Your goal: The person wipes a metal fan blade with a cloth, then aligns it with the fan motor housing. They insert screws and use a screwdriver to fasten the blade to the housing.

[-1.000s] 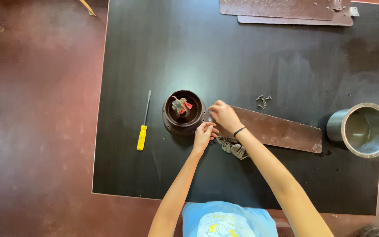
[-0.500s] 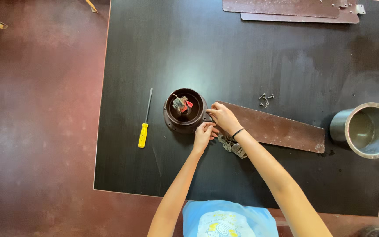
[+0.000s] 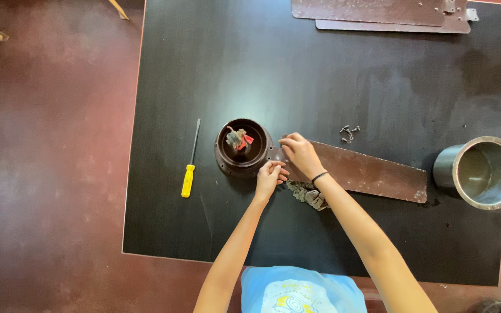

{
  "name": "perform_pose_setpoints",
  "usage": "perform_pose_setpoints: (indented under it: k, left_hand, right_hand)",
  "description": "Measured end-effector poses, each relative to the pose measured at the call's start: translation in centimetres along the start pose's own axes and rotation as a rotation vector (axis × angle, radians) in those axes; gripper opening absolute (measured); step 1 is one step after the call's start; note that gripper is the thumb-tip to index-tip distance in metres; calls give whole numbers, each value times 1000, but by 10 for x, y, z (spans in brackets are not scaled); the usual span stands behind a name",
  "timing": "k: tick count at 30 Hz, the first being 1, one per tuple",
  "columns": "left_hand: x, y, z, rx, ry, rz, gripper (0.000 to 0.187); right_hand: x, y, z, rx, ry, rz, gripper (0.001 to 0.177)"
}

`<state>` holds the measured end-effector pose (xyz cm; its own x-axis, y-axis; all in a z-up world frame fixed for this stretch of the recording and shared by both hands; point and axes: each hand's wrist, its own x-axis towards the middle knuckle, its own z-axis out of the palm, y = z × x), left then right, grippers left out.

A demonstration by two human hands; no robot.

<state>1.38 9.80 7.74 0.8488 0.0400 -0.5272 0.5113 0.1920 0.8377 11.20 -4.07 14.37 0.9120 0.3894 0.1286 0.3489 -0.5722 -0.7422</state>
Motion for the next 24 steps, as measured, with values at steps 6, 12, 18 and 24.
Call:
perform_pose_setpoints:
  k: [6, 12, 18, 24]
  left_hand:
    - [24, 2, 40, -73, -81, 24, 20]
    - [45, 6, 97, -63, -150, 2, 20]
    - [68, 1, 146, -96, -158, -29, 18]
    - [82, -11, 171, -78, -117, -41, 18]
  right_hand:
    - [-21, 63, -64, -46, 235, 262, 10]
    - [-48, 156, -111, -121, 351, 471, 12]
    - [-45, 193, -124, -191, 265, 443, 14]
    - [-36, 208, -123, -173, 197, 387, 17]
